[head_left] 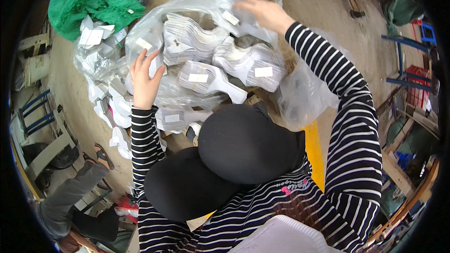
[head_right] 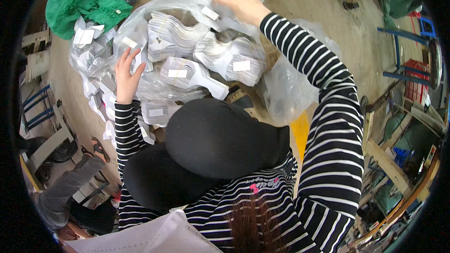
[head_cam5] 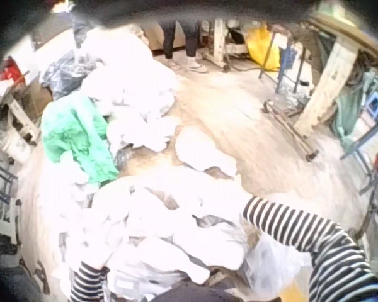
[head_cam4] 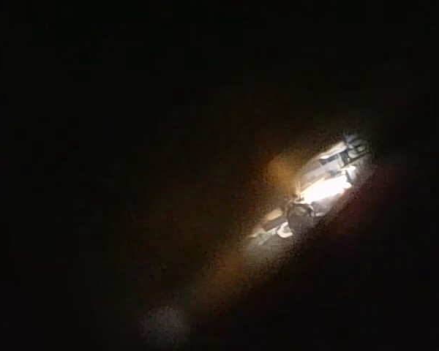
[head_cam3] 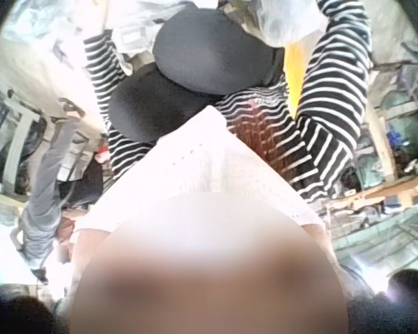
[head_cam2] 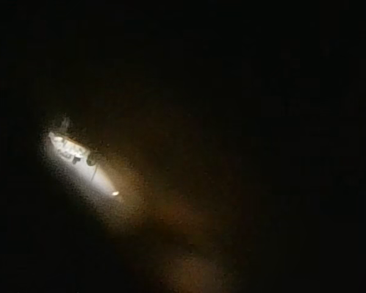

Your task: The person sits on the floor and sorts through a large pile of white plastic parts. They pick up individual items, inspect them, and place them into separate piles or plastic bags.

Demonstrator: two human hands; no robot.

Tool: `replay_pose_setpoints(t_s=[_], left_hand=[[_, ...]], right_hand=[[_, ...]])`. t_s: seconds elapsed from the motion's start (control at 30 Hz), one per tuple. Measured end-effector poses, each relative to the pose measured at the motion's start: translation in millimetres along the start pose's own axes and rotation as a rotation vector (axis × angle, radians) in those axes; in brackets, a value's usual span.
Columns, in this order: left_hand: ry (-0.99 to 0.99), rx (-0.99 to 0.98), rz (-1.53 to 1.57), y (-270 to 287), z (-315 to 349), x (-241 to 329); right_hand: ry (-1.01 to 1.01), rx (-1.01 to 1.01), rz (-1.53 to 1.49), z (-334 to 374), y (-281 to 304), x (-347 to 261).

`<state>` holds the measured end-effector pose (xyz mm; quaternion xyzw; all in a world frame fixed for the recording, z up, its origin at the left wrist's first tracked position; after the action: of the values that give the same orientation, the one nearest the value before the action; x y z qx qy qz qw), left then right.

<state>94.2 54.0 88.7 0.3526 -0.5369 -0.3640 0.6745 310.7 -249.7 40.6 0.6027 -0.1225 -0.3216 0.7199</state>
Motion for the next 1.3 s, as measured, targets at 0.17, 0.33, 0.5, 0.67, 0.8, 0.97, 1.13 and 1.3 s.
replay_pose_setpoints(t_s=[0.17, 0.33, 0.5, 0.67, 0.8, 0.97, 1.13, 1.3], left_hand=[[-0.092, -0.128, 0.035, 0.4, 2.7, 25.1], [-0.140, -0.242, 0.131, -2.5, -1.9, 46.1], [-0.247, -0.417, 0.326, 11.2, -18.7, 84.5], [-0.391, -0.549, 0.315, 14.7, -60.8, 166.0], [-0.898, -0.567, 0.137, -41.1, -67.6, 280.8], [-1.372, -0.574, -0.264, -146.9, -30.6, 355.2], [-0.987, -0.797, -0.771, -170.2, -79.2, 294.2], [-0.935, -0.708, -0.685, -168.3, -81.0, 277.0]], right_hand=[[0.101, 0.353, -0.180, 50.3, 37.5, -9.1], [0.151, -0.391, -0.436, 126.1, -15.4, -78.8], [0.006, 0.162, -0.382, 200.3, 35.9, -81.3], [-0.542, 0.523, -0.324, 287.9, 49.6, -28.4], [-0.760, 0.197, -0.108, 307.0, -6.5, -25.9], [-0.772, 0.308, -0.468, 360.5, -40.9, 20.7], [-1.101, 0.121, 0.082, 415.5, -38.4, 59.8], [-0.878, 0.420, -0.041, 381.2, -17.0, 23.1]])
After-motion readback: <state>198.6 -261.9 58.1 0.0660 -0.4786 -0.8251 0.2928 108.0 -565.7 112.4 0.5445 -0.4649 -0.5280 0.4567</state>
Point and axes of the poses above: each hand's wrist, its own z-axis away from the middle knuckle, its own y-axis out of the back of the hand, x = y × z, the point moved 6 cm from there along -z, towards the middle knuckle, and after that the axes turned 12 degrees about -x, right-handed, at the moved point
